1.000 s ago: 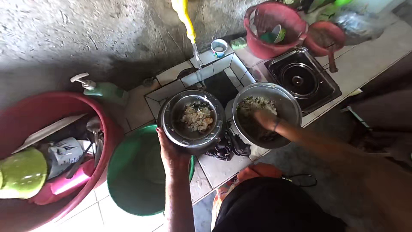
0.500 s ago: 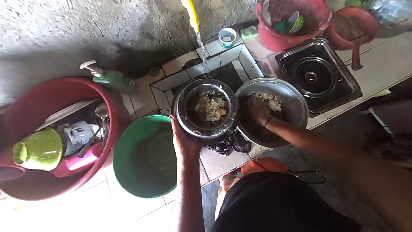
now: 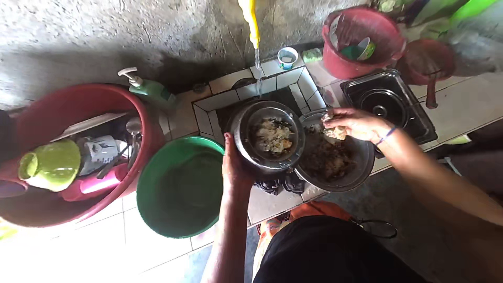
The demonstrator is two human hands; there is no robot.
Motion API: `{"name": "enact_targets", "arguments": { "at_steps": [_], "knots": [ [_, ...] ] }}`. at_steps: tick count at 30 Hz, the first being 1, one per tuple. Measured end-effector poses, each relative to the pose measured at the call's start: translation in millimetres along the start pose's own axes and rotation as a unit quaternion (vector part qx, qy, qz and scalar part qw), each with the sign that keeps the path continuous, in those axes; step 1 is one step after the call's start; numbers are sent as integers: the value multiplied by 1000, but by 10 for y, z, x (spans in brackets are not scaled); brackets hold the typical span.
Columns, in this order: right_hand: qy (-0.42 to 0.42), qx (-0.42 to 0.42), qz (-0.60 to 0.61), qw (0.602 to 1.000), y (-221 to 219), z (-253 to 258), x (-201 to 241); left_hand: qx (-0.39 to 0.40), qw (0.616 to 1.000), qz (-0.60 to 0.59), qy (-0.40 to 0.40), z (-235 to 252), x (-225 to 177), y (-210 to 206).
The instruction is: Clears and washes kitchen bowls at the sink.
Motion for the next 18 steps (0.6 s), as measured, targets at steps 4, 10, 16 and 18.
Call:
{"name": "enact_targets", "arguments": {
  "at_steps": [4,10,16,18],
  "knots": [
    [165,-63,-86,980,-328,-512,782,57,994,-30,92,-89,347,-336],
    [389,-79,-456,797,-668,-819,1080,80,971,-115,192,-82,616,-550],
    [388,-61,-372,841,-760,-543,1151,78,975,-126,167,-27,443,-331],
    [330,-86,-273,899,-757,-175,1257,42,986,-101,127,-61,280,-122]
  ]
}}
Point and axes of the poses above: each hand's wrist, its own z-axis towards the middle knuckle, its own y-axis out of the back of the hand, x = y × z, the point moved 3 cm from there along z, towards the middle knuckle, and after that the axes turned 7 degrees about -x, right-handed, at the moved point
